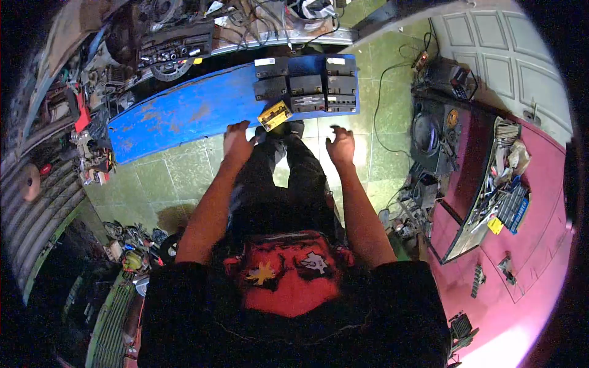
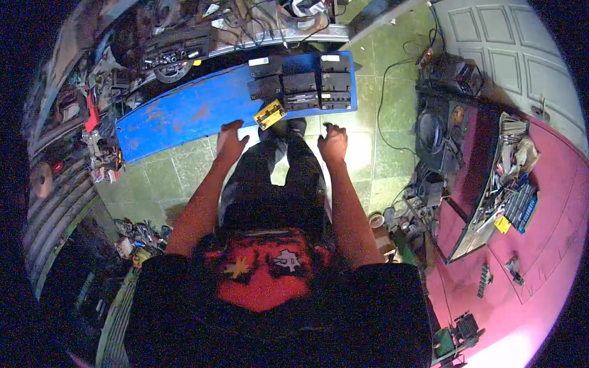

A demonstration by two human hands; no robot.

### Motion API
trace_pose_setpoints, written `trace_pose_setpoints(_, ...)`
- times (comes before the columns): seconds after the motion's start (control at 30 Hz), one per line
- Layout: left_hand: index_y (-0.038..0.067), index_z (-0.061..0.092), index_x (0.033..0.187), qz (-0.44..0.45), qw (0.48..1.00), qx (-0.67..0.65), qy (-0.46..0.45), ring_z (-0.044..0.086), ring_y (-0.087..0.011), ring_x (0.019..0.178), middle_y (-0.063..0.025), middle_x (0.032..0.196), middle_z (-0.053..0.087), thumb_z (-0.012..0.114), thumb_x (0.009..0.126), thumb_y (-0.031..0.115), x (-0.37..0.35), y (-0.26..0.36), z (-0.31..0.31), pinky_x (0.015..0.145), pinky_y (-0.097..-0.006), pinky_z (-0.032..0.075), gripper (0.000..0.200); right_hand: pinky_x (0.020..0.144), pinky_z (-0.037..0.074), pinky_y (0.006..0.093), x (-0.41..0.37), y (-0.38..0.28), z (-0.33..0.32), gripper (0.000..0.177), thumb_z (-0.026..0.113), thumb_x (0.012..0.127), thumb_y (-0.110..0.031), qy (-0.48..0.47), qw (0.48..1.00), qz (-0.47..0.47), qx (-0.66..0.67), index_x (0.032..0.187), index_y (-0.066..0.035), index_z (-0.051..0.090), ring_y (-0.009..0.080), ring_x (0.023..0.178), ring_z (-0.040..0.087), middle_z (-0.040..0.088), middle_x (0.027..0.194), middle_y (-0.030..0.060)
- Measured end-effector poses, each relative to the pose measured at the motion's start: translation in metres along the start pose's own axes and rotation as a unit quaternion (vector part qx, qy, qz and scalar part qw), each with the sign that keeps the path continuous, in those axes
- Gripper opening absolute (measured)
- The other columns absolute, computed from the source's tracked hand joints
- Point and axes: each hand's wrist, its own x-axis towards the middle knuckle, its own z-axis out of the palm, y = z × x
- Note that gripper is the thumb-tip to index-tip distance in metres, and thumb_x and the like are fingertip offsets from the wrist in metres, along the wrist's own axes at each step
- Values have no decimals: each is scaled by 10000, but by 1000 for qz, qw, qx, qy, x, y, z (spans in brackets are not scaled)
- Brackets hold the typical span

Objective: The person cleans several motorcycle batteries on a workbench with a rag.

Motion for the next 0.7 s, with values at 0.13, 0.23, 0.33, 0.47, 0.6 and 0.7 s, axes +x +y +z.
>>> trace_pose_setpoints(0.13, 35, 582, 1372, 47, 997, 61, -16, 533, -394, 1265, -183, 1293, 632, 883, 745, 253, 32, 59, 34, 1040, -512, 455, 728, 1030, 469, 502, 31, -13, 8, 716, 771, 727, -96, -9, 999, -35, -40, 1406, -21, 553, 411, 1225, 530, 610, 1361, 176)
trace_pose_setpoints(0.23, 28, 563, 1392, 118, 989, 50, 69, 522, -412, 1257, -193, 1288, 614, 880, 735, 210, 47, 84, 64, 1053, -518, 433, 752, 1048, 449, 510, 61, -24, 4, 618, 694, 774, -64, 44, 994, -94, -46, 1382, -16, 592, 429, 1225, 518, 614, 1368, 177)
trace_pose_setpoints(0.33, 29, 556, 1409, 122, 988, 65, 70, 503, -402, 1289, -178, 1323, 601, 888, 734, 221, 74, 104, 69, 1075, -516, 418, 777, 1027, 437, 520, 83, -27, 11, 511, 611, 840, -93, 60, 988, -123, -74, 1345, -23, 621, 435, 1215, 522, 625, 1368, 160)
trace_pose_setpoints(0.47, 43, 567, 1397, 124, 987, 95, 26, 479, -379, 1325, -144, 1350, 595, 900, 737, 256, 89, 107, 74, 1097, -514, 404, 770, 1015, 447, 533, 95, -18, 31, 632, 713, 763, -77, 18, 984, -135, -112, 1381, -52, 582, 428, 1231, 516, 605, 1386, 159)
trace_pose_setpoints(0.6, 67, 589, 1362, 114, 986, 118, 13, 468, -354, 1343, -126, 1363, 593, 901, 713, 257, 94, 106, 84, 1096, -514, 394, 745, 1035, 425, 517, 93, -18, 39, 536, 638, 841, -111, 35, 977, -145, -150, 1370, -36, 600, 427, 1255, 510, 621, 1376, 163)
trace_pose_setpoints(0.7, 92, 610, 1315, 132, 968, 187, 105, 486, -327, 1330, -111, 1322, 619, 903, 671, 251, 96, 95, 105, 1090, -516, 369, 725, 1039, 410, 514, 98, -18, 41, 482, 595, 887, -135, 36, 973, -144, -177, 1356, -25, 621, 418, 1268, 512, 648, 1343, 164)
